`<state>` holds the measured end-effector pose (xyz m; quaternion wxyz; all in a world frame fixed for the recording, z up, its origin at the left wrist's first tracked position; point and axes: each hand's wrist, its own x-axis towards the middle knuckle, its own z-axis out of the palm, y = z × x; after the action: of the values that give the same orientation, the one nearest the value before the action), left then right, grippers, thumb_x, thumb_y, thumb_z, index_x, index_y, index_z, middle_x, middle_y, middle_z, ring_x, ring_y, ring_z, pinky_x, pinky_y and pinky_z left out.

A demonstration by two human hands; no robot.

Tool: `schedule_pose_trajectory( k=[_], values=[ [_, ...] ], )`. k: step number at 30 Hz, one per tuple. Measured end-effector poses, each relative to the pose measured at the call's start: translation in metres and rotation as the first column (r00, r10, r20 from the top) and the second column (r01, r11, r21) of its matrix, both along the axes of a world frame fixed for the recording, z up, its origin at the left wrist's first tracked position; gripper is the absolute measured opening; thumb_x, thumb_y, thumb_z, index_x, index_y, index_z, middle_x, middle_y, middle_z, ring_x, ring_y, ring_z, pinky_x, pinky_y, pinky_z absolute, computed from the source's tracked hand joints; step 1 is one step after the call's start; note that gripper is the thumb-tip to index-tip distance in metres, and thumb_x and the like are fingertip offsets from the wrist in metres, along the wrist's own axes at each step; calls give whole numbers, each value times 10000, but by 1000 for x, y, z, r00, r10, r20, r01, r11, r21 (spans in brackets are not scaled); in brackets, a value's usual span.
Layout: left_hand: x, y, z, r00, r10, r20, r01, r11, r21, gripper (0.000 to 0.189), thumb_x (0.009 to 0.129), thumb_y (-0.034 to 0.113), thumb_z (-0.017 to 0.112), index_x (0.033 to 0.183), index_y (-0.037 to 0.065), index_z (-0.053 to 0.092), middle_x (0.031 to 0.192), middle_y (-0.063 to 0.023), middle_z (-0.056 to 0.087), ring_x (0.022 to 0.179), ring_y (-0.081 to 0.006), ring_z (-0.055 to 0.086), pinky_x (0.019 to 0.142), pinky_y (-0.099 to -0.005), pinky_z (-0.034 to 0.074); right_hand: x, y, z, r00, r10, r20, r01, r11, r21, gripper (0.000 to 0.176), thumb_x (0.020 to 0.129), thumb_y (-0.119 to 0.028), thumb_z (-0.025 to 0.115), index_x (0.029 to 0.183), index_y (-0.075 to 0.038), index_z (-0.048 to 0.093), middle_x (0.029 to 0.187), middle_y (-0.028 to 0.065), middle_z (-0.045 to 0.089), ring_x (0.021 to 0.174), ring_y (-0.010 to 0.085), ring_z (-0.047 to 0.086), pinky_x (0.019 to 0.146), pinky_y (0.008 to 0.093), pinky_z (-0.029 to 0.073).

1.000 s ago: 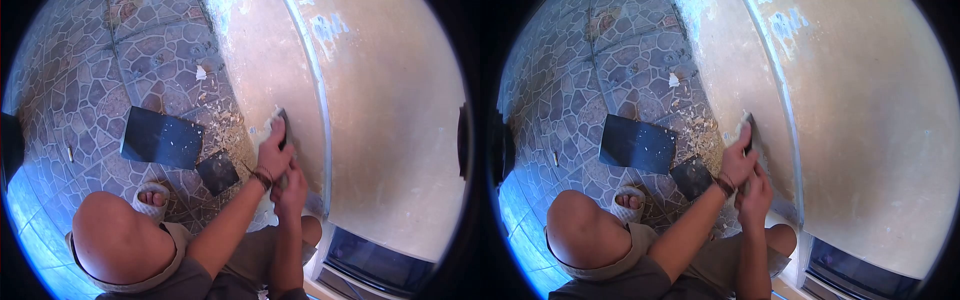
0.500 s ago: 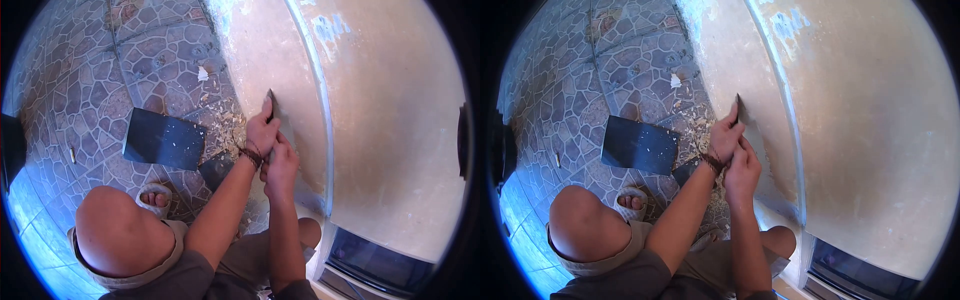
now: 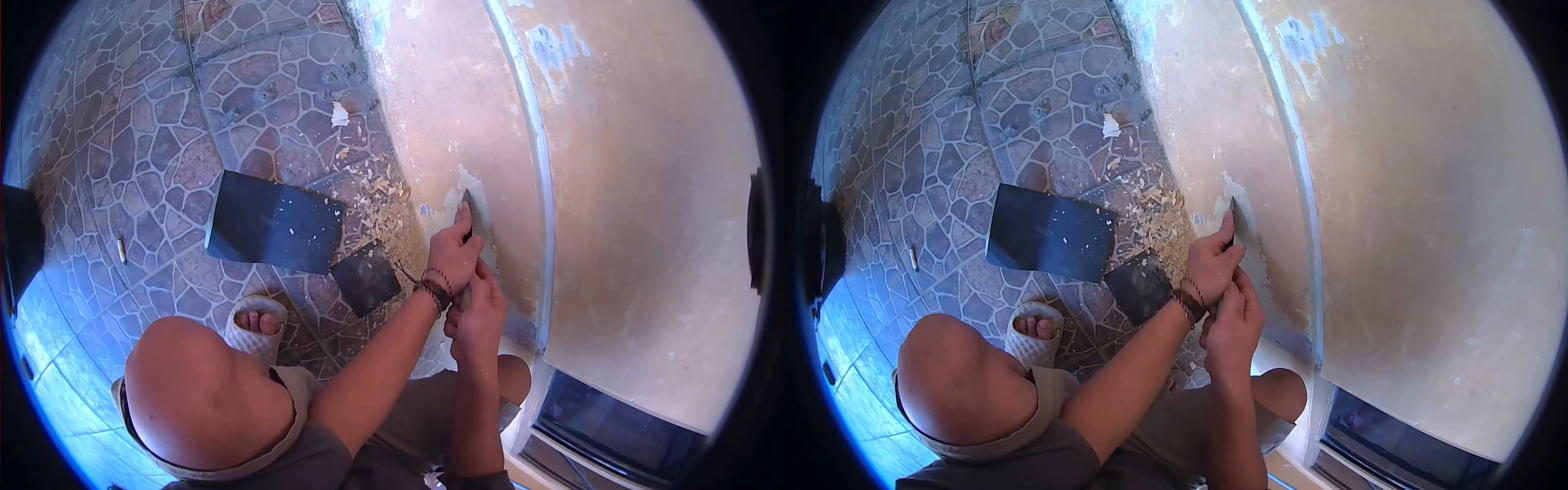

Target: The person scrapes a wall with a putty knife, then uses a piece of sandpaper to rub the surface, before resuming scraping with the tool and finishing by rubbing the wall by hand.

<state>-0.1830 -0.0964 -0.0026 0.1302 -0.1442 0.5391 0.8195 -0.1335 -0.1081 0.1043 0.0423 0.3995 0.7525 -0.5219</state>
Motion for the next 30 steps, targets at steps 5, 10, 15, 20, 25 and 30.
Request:
schedule_pose_trajectory(
  k=[5,10,15,20,25,30],
  values=[
    [-16,-26,-5,982,-138,129,111,974,198,505,779,164,541,1258,52,426,755,-186,610,685,-140,573,669,-284,461,-7,5,-28,997,79,0,-78,991,105,376,900,-188,363,1224,-21,454,557,-35,394,356,26,300,299,197,212],
    [-1,-1,-4,1000,13,25,-14,1000,26,476,785,165,532,1242,64,449,677,-176,575,628,-149,556,592,-287,451,-5,3,-9,999,27,-38,-26,999,34,370,897,-160,397,1192,50,470,643,-5,485,459,35,377,382,204,285],
    [-21,-16,-23,986,-73,153,34,969,245,531,776,176,533,1276,53,402,664,-164,578,584,-227,561,575,-319,461,-16,8,-38,995,93,-30,-90,992,89,375,898,-181,378,1206,12,469,639,10,476,430,43,376,360,203,282],
    [-2,9,-23,1000,-12,-8,12,1000,17,514,771,143,545,1248,-4,423,682,-86,597,567,-181,517,569,-296,451,-5,8,-10,998,20,61,-24,997,72,379,892,-185,368,1210,-5,472,582,-19,428,366,46,319,304,212,243],
    [-18,-16,-49,991,-52,123,19,966,256,442,772,155,566,1183,7,498,671,-81,560,605,-78,476,577,-257,437,-13,17,-72,961,274,29,-269,907,323,369,899,-177,354,1189,10,485,563,-23,413,367,49,320,308,223,241],
    [0,-4,-30,996,-7,87,-12,976,215,359,774,159,564,1091,-8,555,637,-88,552,577,-85,470,550,-278,431,4,14,-44,984,179,-24,-168,957,236,353,888,-139,366,1176,18,495,589,-9,450,372,49,333,315,230,247]
  ],
)
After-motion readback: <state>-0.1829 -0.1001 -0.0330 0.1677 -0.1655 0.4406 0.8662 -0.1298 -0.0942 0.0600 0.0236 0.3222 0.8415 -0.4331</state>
